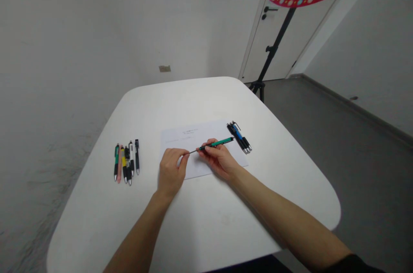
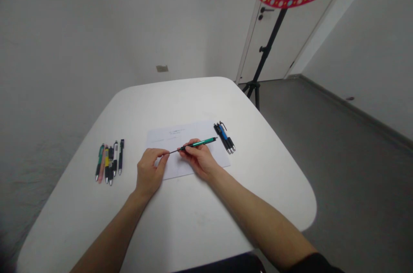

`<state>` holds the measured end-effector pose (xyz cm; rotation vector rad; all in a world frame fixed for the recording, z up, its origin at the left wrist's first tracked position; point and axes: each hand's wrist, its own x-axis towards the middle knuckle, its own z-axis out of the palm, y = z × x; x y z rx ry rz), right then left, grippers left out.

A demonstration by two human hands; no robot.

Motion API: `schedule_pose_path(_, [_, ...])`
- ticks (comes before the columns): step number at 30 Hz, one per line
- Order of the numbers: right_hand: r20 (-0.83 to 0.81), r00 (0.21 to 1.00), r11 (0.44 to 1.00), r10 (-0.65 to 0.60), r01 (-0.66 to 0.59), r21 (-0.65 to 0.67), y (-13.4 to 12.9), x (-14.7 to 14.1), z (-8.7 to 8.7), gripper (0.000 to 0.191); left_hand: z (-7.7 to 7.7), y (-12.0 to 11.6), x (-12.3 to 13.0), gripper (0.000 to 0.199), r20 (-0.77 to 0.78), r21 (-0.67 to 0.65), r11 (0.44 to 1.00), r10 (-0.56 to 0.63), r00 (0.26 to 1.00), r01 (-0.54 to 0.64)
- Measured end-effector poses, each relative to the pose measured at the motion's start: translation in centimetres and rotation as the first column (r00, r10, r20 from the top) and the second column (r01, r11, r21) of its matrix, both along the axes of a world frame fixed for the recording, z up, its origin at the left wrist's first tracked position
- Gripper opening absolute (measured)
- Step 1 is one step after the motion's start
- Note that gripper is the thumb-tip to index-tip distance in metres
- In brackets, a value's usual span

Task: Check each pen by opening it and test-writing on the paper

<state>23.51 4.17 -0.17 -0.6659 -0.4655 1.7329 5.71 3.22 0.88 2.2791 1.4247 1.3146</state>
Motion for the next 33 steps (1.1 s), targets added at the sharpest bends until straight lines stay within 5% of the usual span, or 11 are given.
schedule_pose_path(7, [0.006, 1.0, 0.999, -0.025, 0.024, 0.036, 0.1, 0.1, 0.4, 0.03, -0.1, -0.1, -0.1, 0.014, -0.035, 0.036, 0.999, 0.01, 0.999, -0.009])
schedule_pose_path(14, [0.045, 0.991, 0.992, -0.123, 0.122, 0.024, 0.7, 0.9, 0.1, 0.031, 0.4, 0.2, -1.0, 0.013, -0.029, 0.032, 0.985, 0.17, 0.985, -0.169])
schedule_pose_path(21, [0.03, 0.99, 0.99, -0.137, 0.138, -0.009, 0.9, 1.0, -0.5, 0.033, -0.5, 0.6, -1.9, 0.014, -0.386, 0.22, 0.955, 0.272, 0.881, -0.198])
schedule_pose_path(27, [0.024, 0.99, 0.99, -0.142, 0.142, -0.02, 0.9, 0.9, -0.6, 0.034, -0.9, 0.4, -1.2, 0.018, -0.597, 0.204, 0.962, 0.271, 0.755, -0.184])
schedule_pose_path(33, [0.037, 0.988, 0.987, -0.147, 0.149, -0.051, 0.9, 0.7, -0.3, 0.033, -0.4, 0.1, -0.9, 0.016, -0.653, 0.152, 0.967, 0.253, 0.714, -0.203])
